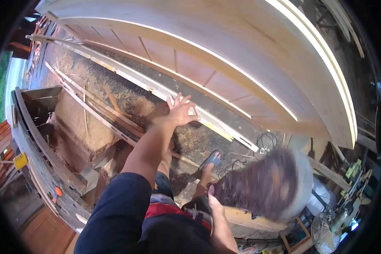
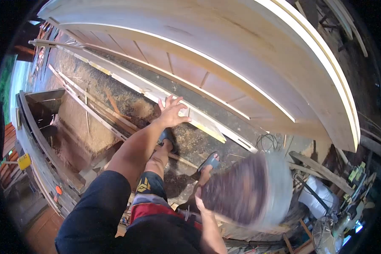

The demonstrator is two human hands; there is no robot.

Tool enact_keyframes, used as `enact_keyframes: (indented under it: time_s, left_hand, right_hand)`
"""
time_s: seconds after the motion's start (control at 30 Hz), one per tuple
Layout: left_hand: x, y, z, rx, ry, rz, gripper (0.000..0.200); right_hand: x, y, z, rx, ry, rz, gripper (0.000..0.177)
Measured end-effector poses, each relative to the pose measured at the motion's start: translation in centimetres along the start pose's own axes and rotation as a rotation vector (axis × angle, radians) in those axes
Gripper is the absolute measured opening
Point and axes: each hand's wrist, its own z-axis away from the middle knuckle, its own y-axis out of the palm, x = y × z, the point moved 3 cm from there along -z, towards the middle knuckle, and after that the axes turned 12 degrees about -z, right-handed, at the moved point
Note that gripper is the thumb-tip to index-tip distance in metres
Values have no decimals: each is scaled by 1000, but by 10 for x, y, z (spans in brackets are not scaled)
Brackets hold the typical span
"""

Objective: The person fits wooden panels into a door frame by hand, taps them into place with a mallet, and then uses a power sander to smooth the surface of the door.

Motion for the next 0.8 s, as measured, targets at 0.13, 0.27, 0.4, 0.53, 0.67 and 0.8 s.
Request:
enact_keyframes:
  time_s: [0.13, 0.27, 0.4, 0.53, 0.67, 0.8]
  left_hand:
    - [-3, 8, 6, -49, 15, 17, 65]
    - [-5, 5, 3, -72, 19, -33, 63]
    - [-1, 11, -1, -69, 23, -76, 60]
    - [-7, -1, 2, -39, 20, -21, 59]
    - [0, 7, -9, -91, 24, -42, 53]
    - [-2, 10, -12, -58, 26, -35, 54]
  right_hand:
    - [-16, 32, -52, -96, 349, -39, 52]
    - [55, 18, -55, -62, 328, 126, 70]
    - [49, -5, -13, -80, -19, 109, 73]
    - [-27, 13, -23, 87, 242, 250, 67]
    - [-3, 29, -70, 52, 383, 99, 67]
    - [39, 15, -52, 19, 98, 165, 58]
